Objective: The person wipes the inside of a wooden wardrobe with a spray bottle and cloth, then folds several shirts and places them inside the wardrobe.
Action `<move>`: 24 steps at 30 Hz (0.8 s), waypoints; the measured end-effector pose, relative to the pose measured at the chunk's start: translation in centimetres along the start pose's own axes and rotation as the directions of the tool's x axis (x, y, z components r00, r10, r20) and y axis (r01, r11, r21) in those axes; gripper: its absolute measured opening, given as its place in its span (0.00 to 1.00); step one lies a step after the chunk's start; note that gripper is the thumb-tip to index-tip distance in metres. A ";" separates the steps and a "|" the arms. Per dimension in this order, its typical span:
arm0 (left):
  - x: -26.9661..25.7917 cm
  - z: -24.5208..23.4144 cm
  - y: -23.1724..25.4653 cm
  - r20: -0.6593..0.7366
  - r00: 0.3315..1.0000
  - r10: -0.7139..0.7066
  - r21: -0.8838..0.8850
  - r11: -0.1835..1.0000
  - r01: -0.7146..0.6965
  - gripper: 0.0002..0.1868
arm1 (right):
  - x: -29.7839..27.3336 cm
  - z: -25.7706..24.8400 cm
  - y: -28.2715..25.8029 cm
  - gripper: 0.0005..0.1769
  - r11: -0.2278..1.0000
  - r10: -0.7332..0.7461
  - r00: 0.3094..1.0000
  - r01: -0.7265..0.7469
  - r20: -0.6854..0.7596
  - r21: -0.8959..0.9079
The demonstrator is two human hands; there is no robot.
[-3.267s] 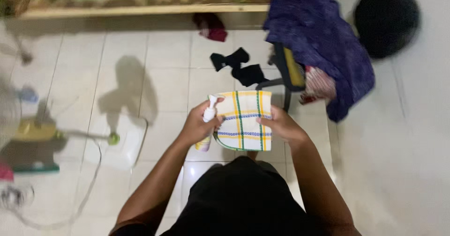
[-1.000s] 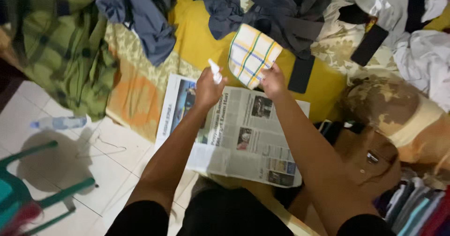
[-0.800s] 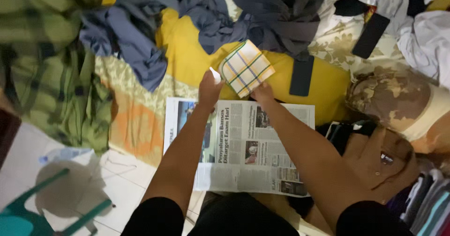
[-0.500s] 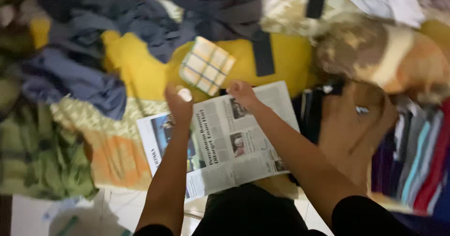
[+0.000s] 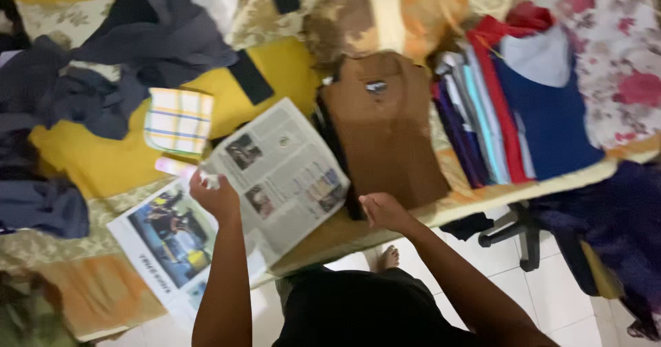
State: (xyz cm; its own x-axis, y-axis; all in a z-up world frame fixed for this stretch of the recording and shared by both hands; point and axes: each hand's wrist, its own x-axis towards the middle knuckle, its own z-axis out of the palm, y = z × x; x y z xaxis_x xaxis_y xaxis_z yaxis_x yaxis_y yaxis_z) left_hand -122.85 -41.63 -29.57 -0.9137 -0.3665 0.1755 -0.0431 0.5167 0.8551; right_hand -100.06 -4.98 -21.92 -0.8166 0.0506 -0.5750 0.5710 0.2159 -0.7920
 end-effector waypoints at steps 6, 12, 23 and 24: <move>-17.0 4.4 13.8 0.243 0.955 0.170 -0.332 0.939 -0.083 0.04 | -10.1 -8.6 10.2 0.37 0.986 -0.114 0.988 0.100 -0.102 -0.137; -34.0 7.2 27.2 0.484 0.776 0.404 -0.451 0.875 -0.175 0.05 | -20.2 -17.1 16.1 0.27 0.974 -0.163 0.940 0.104 -0.299 -0.203; -42.9 16.7 38.2 0.943 0.309 0.124 -0.244 0.888 0.389 0.15 | -24.1 -37.3 18.5 0.07 0.923 -0.293 0.622 0.383 -0.726 -0.043; -43.2 18.4 38.3 0.948 0.289 0.133 -0.254 0.862 0.439 0.18 | -23.6 -38.3 18.3 0.08 0.927 -0.292 0.600 0.368 -0.745 -0.067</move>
State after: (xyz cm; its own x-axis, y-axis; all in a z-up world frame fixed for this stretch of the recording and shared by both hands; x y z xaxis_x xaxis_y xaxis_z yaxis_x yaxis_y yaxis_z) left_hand -92.43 8.26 -13.43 -0.6525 0.6966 -0.2985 -0.3355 0.0876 0.9379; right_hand -73.59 35.14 -15.01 -0.7190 0.6939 0.0392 0.2231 0.2839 -0.9325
